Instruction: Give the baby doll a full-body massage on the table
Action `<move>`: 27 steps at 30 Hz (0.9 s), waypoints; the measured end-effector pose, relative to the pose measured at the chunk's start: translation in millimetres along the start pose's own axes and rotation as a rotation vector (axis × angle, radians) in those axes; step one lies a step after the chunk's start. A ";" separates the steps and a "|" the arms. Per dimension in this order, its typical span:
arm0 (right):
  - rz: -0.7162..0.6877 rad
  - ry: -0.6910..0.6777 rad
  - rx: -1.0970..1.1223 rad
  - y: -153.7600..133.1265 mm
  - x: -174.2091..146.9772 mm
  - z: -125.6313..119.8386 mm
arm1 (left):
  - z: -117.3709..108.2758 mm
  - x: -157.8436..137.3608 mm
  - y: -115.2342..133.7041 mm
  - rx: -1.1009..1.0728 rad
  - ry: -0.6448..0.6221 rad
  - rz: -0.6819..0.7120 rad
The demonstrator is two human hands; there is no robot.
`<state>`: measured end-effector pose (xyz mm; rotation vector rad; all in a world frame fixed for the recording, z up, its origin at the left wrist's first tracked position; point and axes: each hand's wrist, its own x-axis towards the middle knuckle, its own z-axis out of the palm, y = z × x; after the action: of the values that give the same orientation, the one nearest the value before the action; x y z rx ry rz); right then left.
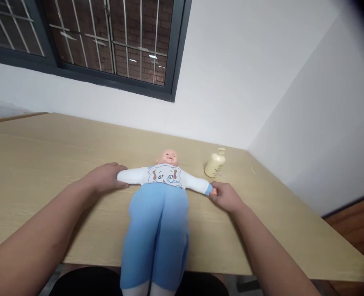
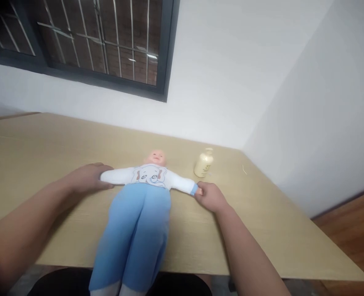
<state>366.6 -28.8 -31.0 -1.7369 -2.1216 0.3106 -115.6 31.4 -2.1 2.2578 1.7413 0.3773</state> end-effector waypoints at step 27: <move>0.424 -0.062 1.148 24.8 26.2 16.1 | 12.1 20.5 -42.4 -1.082 -0.138 -0.365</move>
<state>377.6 3.1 -51.6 -1.3645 -1.0920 1.3707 -144.3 61.0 -27.8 1.1503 1.3204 0.8032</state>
